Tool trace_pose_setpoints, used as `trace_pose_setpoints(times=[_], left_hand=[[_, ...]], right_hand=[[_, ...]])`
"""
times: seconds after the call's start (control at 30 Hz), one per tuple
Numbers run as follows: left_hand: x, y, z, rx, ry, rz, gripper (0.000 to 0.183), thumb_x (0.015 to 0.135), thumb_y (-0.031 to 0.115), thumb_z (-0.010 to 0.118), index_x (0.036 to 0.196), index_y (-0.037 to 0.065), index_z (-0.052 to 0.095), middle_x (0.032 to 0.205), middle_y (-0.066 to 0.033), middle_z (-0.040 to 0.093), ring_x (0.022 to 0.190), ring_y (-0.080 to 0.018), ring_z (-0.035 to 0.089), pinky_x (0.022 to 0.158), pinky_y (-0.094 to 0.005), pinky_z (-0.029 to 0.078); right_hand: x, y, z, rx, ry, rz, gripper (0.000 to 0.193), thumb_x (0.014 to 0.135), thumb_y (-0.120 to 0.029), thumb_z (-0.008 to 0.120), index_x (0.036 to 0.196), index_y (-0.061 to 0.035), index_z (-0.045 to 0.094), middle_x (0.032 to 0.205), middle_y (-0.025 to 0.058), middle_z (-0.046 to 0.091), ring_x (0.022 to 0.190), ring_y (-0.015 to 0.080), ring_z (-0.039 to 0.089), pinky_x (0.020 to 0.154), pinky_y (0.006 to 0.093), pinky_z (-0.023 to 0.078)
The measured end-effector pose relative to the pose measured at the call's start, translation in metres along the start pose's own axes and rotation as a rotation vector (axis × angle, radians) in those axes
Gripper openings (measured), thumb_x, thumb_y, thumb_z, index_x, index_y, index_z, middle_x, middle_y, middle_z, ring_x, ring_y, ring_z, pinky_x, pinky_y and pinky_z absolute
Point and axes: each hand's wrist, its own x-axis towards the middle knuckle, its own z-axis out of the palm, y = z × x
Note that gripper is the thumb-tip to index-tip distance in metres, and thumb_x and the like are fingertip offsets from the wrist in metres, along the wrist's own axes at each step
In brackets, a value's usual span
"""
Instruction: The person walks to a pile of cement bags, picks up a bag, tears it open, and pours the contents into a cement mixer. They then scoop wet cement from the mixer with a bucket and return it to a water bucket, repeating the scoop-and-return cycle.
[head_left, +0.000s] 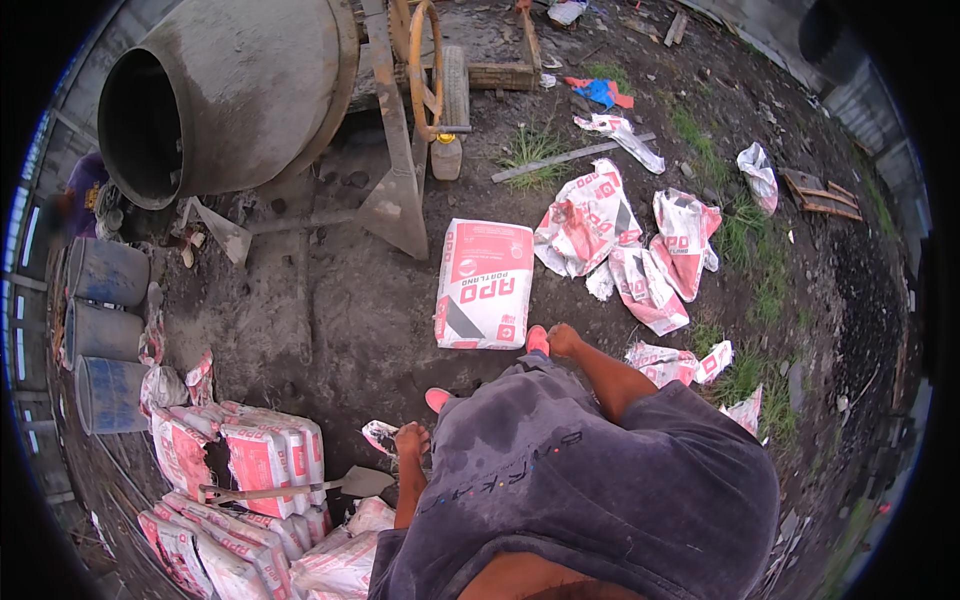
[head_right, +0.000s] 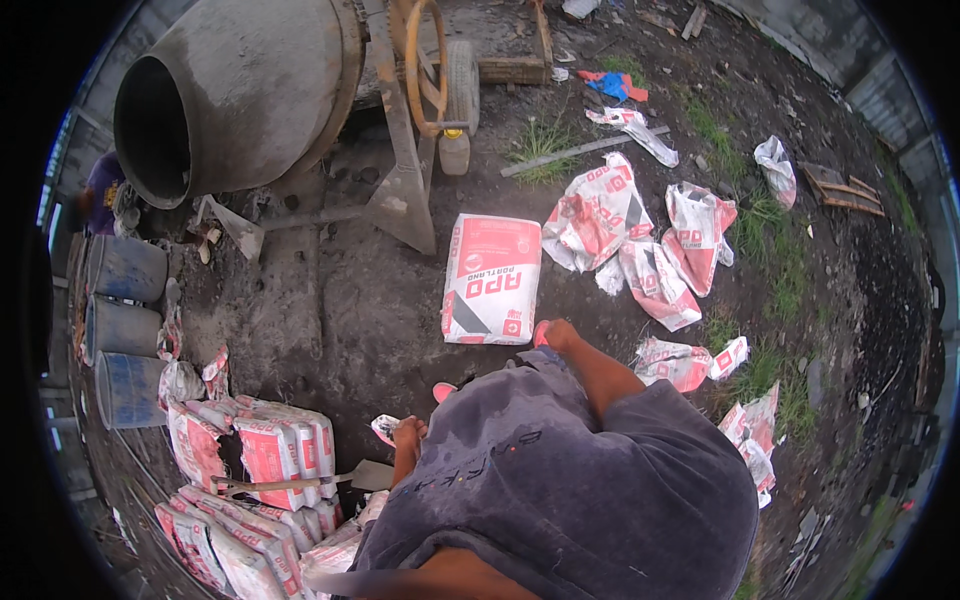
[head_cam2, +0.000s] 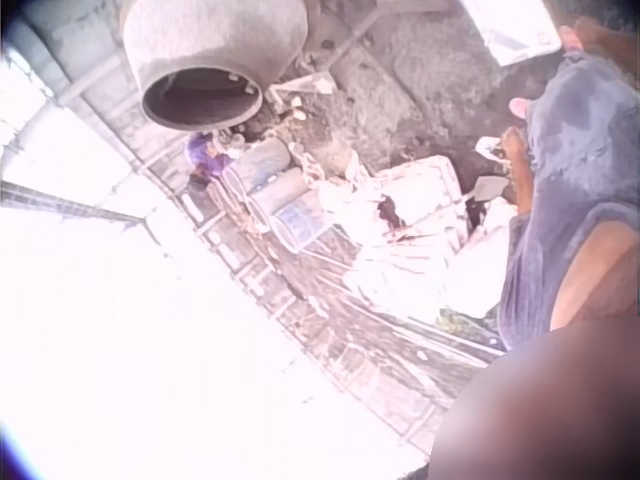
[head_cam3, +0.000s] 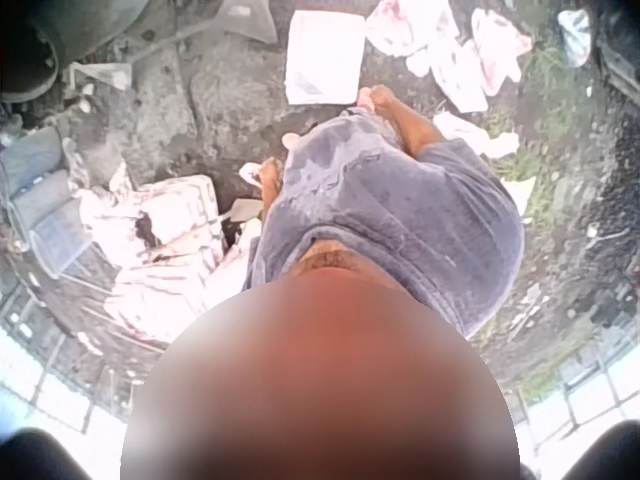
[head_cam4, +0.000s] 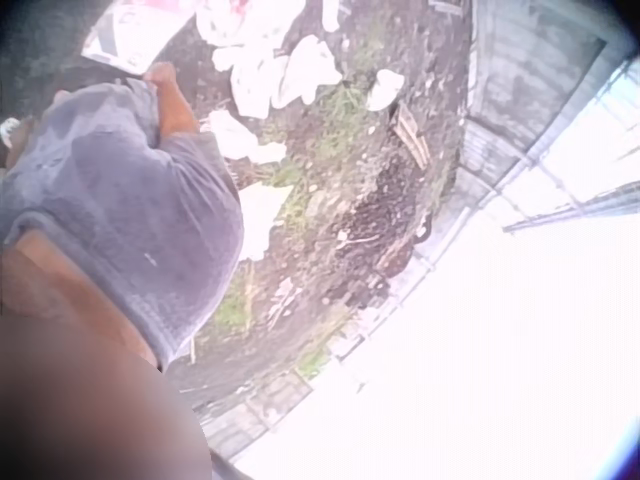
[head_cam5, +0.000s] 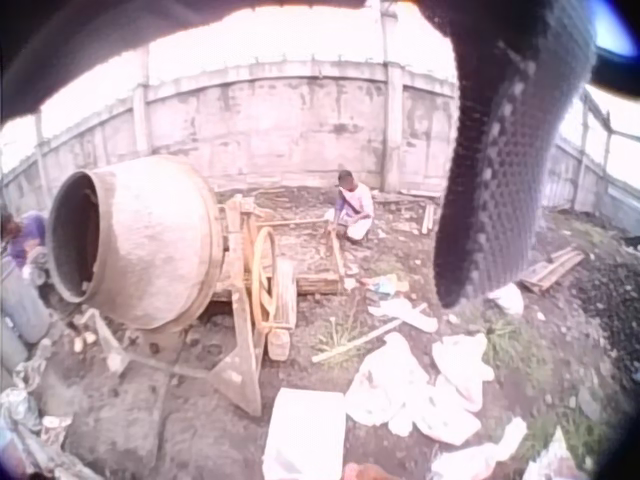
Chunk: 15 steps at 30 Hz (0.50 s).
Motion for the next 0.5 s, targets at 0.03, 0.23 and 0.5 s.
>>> trace_pose_setpoints(times=[0.03,0.23,0.5], left_hand=[[0.000,-0.005,-0.001,0.031,-0.011,0.032,0.021,0.092,0.024,0.050,0.104,0.008,0.058,0.083,-0.0022,0.061,0.066,-0.0123,0.060,0.048,-0.0277,0.048],[-0.002,-0.011,-0.002,0.083,-0.023,0.013,0.020,0.091,0.025,0.051,0.099,0.008,0.058,0.081,-0.0024,0.061,0.063,-0.0124,0.059,0.046,-0.0283,0.046],[-0.007,0.020,0.008,0.038,-0.024,0.079,0.020,0.091,0.025,0.050,0.103,0.009,0.057,0.085,-0.0017,0.062,0.067,-0.0121,0.059,0.052,-0.0269,0.046]], right_hand=[[-0.003,0.008,0.000,-0.134,-0.074,-0.045,0.022,0.074,-0.017,0.055,0.083,-0.0039,0.070,0.088,0.0160,0.068,0.087,0.0285,0.065,0.076,0.0379,0.052],[-0.007,0.018,0.000,-0.378,-0.059,-0.142,0.022,0.071,-0.018,0.057,0.081,-0.0033,0.069,0.080,0.0148,0.067,0.074,0.0272,0.067,0.070,0.0356,0.054],[0.011,-0.013,-0.008,0.077,0.217,-0.132,0.026,0.077,-0.018,0.051,0.084,-0.0039,0.071,0.093,0.0150,0.067,0.090,0.0319,0.064,0.081,0.0418,0.050]])
